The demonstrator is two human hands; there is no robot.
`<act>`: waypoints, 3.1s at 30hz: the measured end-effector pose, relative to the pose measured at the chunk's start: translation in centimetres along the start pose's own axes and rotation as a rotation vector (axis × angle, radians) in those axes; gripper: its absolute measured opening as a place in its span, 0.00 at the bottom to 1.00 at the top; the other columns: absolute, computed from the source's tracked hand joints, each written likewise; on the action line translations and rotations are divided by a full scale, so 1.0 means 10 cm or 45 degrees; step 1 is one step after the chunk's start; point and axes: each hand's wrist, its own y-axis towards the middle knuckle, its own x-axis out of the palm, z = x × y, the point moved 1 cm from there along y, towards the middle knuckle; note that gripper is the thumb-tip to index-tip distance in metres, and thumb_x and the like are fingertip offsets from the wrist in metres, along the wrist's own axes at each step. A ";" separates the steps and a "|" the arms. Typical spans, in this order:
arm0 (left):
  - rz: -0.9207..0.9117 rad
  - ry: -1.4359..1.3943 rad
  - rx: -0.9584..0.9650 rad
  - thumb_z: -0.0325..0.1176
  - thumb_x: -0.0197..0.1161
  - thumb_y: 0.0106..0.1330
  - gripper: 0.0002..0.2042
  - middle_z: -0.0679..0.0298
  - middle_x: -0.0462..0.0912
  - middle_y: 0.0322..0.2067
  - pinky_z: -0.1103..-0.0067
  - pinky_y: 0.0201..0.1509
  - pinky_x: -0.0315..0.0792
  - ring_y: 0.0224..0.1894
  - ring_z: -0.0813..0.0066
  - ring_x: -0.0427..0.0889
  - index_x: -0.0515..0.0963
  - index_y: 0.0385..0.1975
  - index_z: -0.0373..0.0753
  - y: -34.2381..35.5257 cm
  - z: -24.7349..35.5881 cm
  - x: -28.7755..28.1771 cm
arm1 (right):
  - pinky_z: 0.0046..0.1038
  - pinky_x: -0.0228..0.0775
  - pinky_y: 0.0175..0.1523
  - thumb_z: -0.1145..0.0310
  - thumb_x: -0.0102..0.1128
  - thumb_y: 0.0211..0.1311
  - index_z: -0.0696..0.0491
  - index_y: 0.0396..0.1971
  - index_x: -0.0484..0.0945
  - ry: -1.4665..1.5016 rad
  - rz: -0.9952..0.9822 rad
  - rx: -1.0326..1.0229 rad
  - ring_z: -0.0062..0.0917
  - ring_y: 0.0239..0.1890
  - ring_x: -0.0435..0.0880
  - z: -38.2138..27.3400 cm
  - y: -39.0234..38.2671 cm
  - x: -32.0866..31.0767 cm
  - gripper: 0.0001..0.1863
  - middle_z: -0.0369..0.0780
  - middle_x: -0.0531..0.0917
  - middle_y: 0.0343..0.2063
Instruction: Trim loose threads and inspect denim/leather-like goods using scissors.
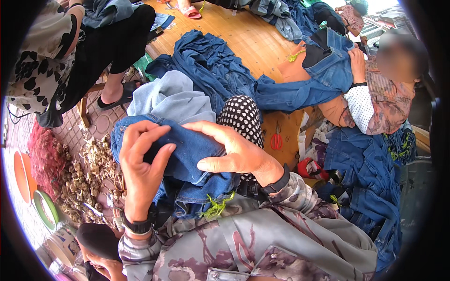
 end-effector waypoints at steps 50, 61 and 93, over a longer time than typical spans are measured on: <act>0.076 -0.058 -0.072 0.36 0.60 0.66 0.19 0.62 0.60 0.11 0.75 0.21 0.57 0.18 0.80 0.55 0.66 0.17 0.30 1.17 -1.39 0.16 | 0.21 0.70 0.49 0.70 0.59 0.61 0.60 0.49 0.76 0.442 0.059 0.255 0.13 0.42 0.77 0.22 0.53 -0.30 0.18 0.32 0.82 0.41; 0.052 0.135 -0.138 0.46 0.79 0.36 0.44 0.51 0.72 0.50 0.68 0.62 0.62 0.55 0.56 0.71 0.66 0.55 0.32 0.45 -0.76 -0.17 | 0.19 0.71 0.48 0.63 0.54 0.68 0.58 0.47 0.78 0.841 0.224 0.269 0.15 0.39 0.81 0.65 0.58 -0.46 0.16 0.34 0.84 0.40; -0.080 -0.201 -0.369 0.30 0.62 0.61 0.09 0.67 0.78 0.30 0.82 0.41 0.69 0.34 0.81 0.73 0.75 0.38 0.33 0.64 -1.51 -0.22 | 0.16 0.65 0.38 0.66 0.57 0.66 0.59 0.38 0.79 0.311 0.839 0.135 0.11 0.33 0.74 0.69 0.74 -0.70 0.11 0.29 0.80 0.29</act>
